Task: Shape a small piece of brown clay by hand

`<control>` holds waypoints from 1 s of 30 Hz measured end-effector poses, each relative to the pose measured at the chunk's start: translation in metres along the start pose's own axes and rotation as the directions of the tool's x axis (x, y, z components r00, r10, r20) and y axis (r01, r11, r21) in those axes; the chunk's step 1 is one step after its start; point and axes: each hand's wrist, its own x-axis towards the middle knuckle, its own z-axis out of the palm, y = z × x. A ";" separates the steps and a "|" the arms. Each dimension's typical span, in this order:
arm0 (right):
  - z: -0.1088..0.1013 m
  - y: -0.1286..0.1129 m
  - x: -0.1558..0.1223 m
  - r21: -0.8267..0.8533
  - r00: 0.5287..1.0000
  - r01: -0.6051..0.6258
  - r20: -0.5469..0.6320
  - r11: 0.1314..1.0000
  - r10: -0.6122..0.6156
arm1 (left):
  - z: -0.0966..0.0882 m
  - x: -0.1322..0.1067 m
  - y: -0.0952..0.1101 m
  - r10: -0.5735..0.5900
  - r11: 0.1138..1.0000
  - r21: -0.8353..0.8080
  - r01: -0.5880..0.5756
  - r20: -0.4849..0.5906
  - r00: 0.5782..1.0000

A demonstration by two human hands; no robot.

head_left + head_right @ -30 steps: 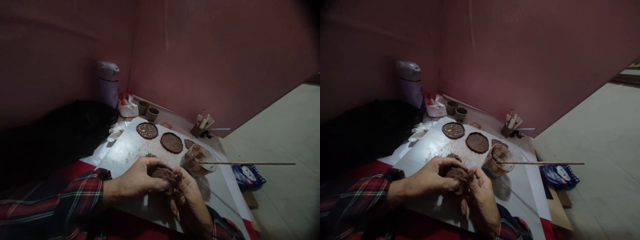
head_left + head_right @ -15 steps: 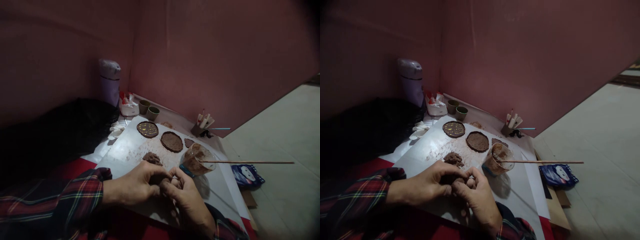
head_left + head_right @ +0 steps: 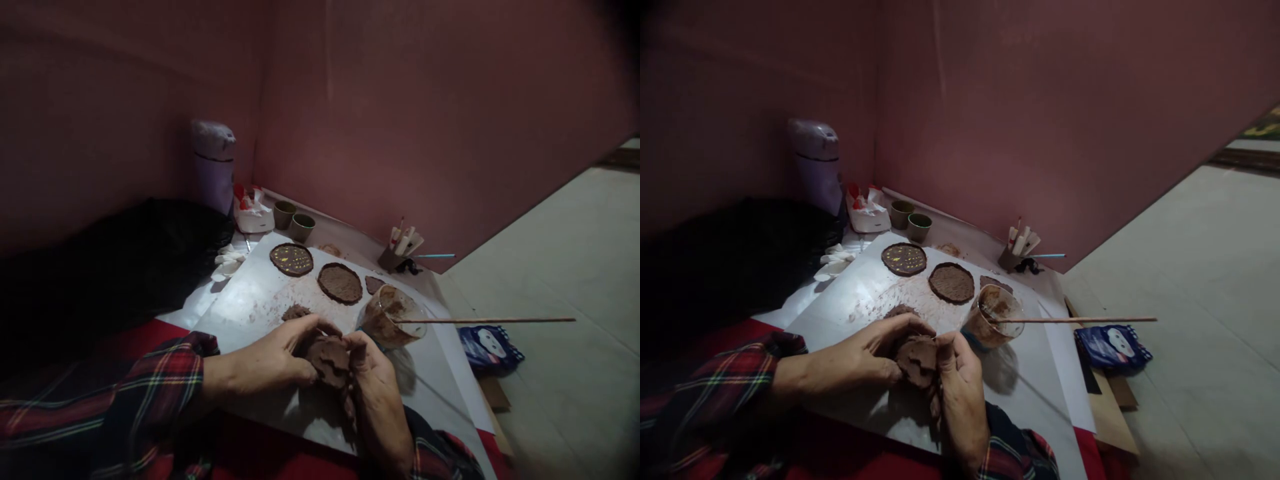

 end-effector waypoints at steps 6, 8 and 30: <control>-0.002 0.004 0.001 0.030 0.999 0.025 0.047 0.999 -0.027 | 0.005 0.004 0.003 -0.079 0.997 -0.003 0.080 -0.194 0.978; -0.001 0.005 0.000 0.049 0.997 0.021 0.068 0.999 -0.024 | 0.007 0.005 0.003 -0.073 0.997 -0.026 0.069 -0.214 0.974; 0.006 -0.005 -0.002 -0.088 0.998 0.058 0.002 0.994 -0.058 | 0.004 -0.004 0.003 0.057 0.976 0.217 -0.032 -0.111 0.992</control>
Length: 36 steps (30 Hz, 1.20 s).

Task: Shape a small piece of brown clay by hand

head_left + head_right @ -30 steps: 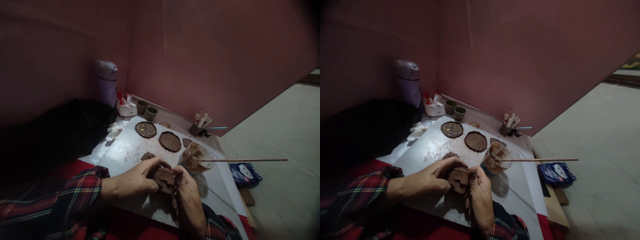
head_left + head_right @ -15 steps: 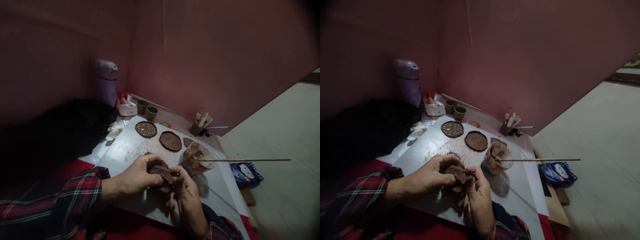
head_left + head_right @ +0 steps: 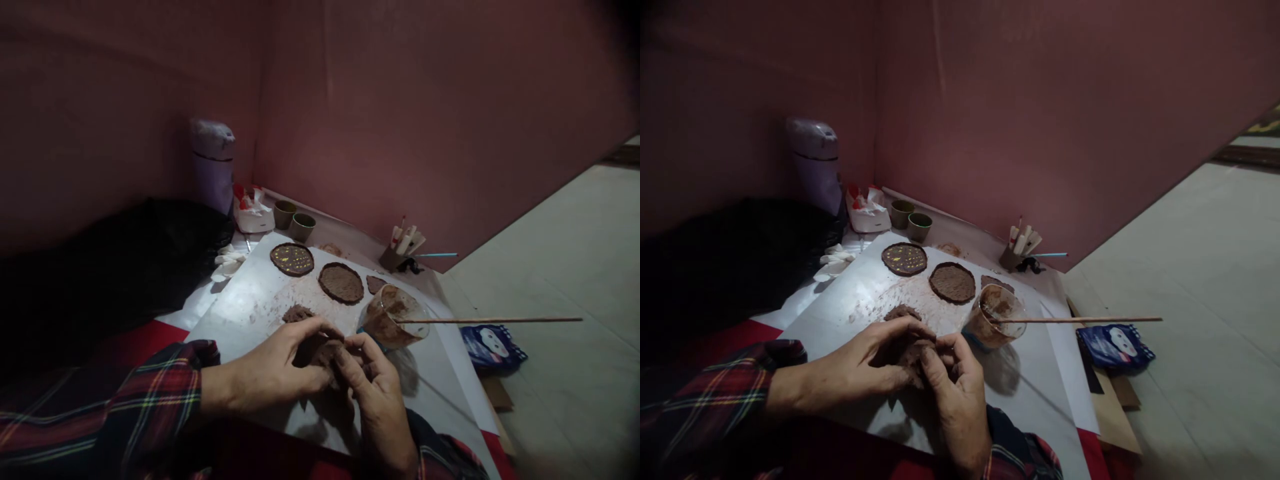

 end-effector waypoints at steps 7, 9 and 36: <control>-0.002 0.004 0.002 0.126 0.999 -0.014 0.044 0.992 0.009 | 0.004 0.004 -0.004 -0.037 0.969 -0.244 0.025 -0.048 0.998; -0.001 0.005 0.002 0.096 0.999 0.009 0.034 0.995 -0.012 | 0.005 0.004 -0.005 -0.070 0.971 -0.233 0.055 -0.056 0.996; 0.004 0.000 -0.003 -0.269 0.996 0.072 -0.034 0.960 -0.084 | 0.004 0.005 -0.015 -0.063 0.988 -0.146 0.051 -0.075 0.995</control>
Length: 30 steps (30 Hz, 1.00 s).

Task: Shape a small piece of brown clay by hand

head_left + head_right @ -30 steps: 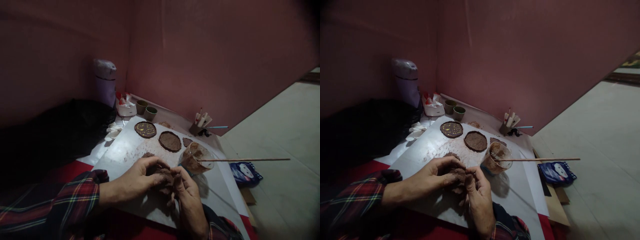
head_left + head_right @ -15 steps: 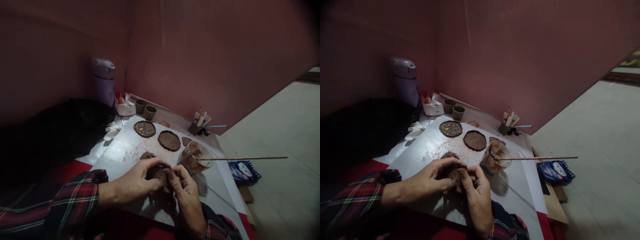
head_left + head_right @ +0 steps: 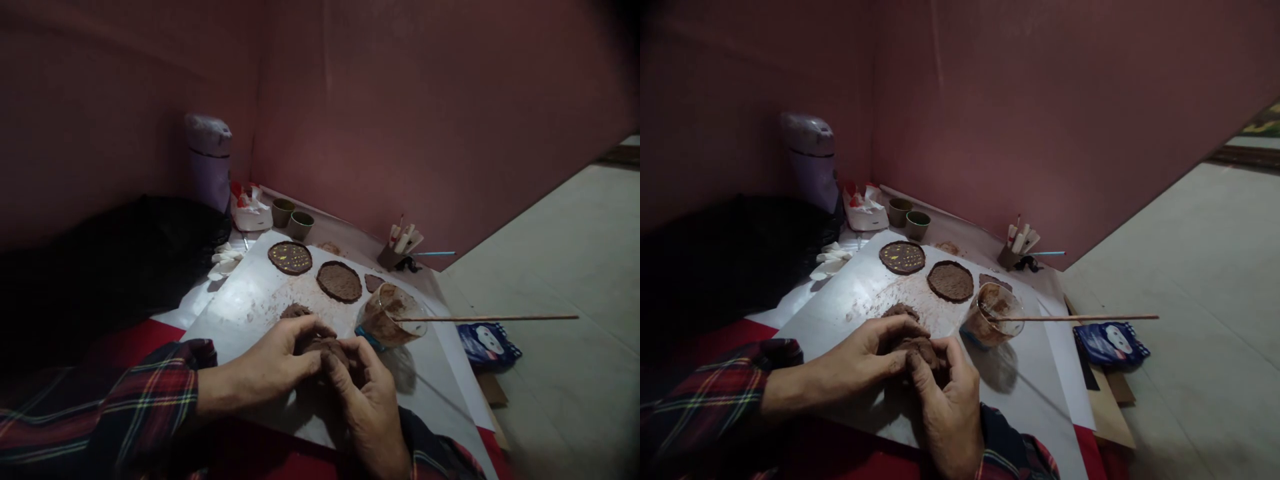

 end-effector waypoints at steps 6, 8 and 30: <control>0.001 0.002 0.000 -0.007 0.999 -0.005 -0.043 1.000 0.005 | 0.001 -0.001 0.004 -0.026 0.998 -0.060 0.026 0.009 1.000; -0.001 0.005 0.003 0.035 1.000 -0.014 -0.025 0.999 0.015 | 0.001 -0.001 0.006 -0.023 0.996 -0.088 0.024 0.014 1.000; -0.009 0.003 0.003 0.294 0.996 0.035 0.072 0.955 -0.058 | 0.000 0.002 0.003 -0.136 0.931 -0.356 0.079 -0.138 0.981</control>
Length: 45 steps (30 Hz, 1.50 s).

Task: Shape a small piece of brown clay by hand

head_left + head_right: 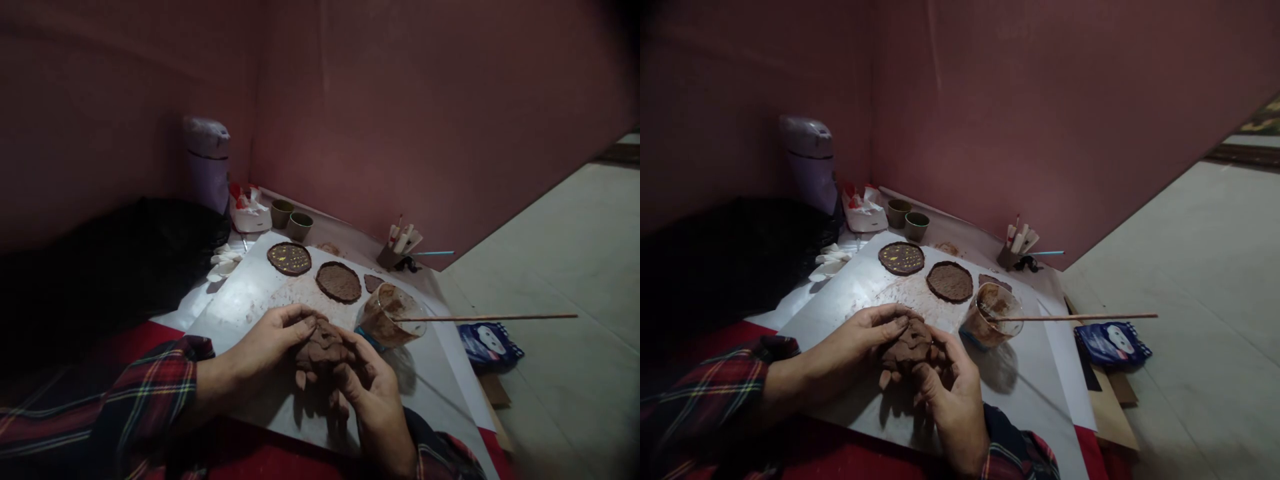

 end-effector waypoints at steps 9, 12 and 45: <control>0.007 -0.003 0.001 0.130 0.997 -0.077 -0.011 0.989 0.079 | 0.000 -0.003 0.003 0.006 0.996 0.086 -0.012 0.068 0.998; 0.009 -0.004 0.001 0.179 0.991 -0.132 0.024 0.975 0.130 | 0.001 -0.004 0.005 0.053 0.984 0.166 -0.067 0.086 0.995; 0.009 0.003 0.000 -0.006 0.999 -0.030 -0.037 1.000 0.030 | 0.006 -0.011 -0.001 0.159 0.908 0.370 -0.197 0.131 0.979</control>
